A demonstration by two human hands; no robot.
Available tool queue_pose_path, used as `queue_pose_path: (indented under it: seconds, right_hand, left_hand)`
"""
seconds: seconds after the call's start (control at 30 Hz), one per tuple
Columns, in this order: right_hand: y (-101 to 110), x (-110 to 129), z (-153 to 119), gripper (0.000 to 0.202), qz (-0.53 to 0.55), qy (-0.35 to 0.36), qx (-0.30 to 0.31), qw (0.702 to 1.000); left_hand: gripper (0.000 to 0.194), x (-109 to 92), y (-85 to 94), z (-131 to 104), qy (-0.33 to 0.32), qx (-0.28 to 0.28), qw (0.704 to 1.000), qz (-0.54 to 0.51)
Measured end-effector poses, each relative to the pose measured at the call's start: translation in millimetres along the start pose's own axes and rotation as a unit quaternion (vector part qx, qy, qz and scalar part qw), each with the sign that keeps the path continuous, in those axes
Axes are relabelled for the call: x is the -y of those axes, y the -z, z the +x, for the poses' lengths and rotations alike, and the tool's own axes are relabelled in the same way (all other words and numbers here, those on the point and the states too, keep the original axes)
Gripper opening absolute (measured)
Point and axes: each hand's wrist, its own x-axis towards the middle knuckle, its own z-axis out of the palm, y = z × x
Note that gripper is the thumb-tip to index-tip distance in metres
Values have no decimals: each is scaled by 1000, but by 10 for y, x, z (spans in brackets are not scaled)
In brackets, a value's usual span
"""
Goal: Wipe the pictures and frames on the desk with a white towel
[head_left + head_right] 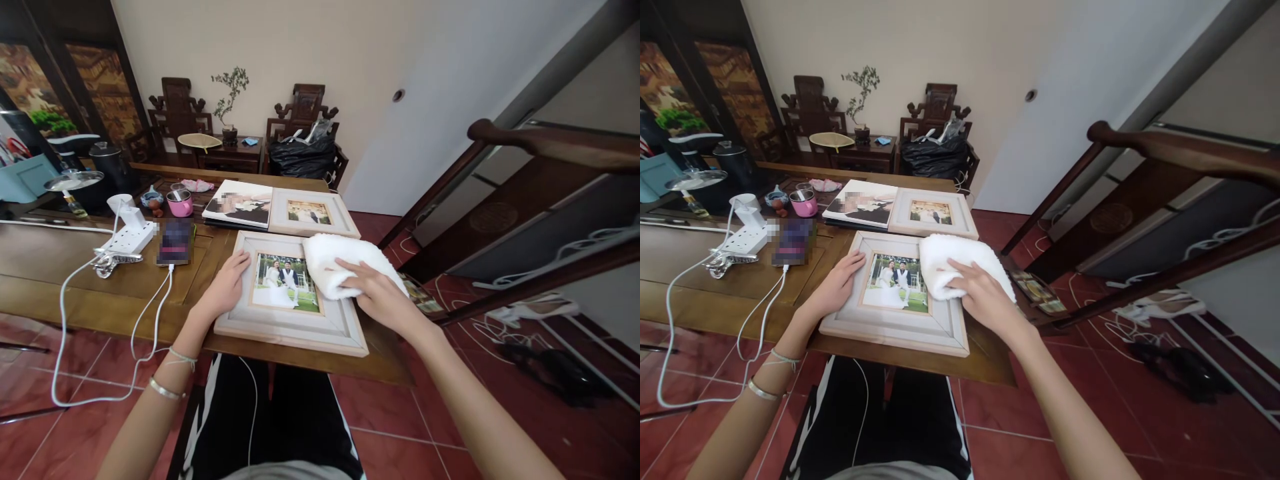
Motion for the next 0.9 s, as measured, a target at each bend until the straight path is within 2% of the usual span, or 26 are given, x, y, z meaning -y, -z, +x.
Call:
queue_pose_path:
  seconds: [0.13, 0.33, 0.4, 0.47, 0.6, 0.73, 0.83, 0.9]
  right_hand:
    - [18, 194, -91, 57, -5, -3, 17, 1000]
    - [182, 640, -656, 56, 34, 15, 83, 996]
    - [204, 679, -739, 56, 47, 7, 92, 995]
    - [179, 638, -721, 53, 53, 0, 75, 996]
    - [35, 390, -451, 53, 35, 0, 26, 999]
    - [-61, 133, 12, 58, -7, -34, 9, 999]
    - [-50, 91, 435, 63, -17, -73, -1, 997]
    - [-43, 176, 724, 65, -19, -63, -14, 998]
  left_hand:
    - [51, 3, -12, 1, 0, -10, 1000, -1]
    - [51, -14, -22, -5, -1, -13, 1000, 5]
    - [53, -9, -23, -7, -6, -14, 1000, 3]
    - [53, -6, -18, -6, -9, -13, 1000, 3]
    - [53, -13, 13, -3, -8, 3, 1000, 13]
    - [54, -20, 35, -5, -13, 5, 1000, 5]
    - [53, -20, 28, -9, -8, -3, 1000, -3]
    - [53, -23, 20, -9, -2, -8, 1000, -8]
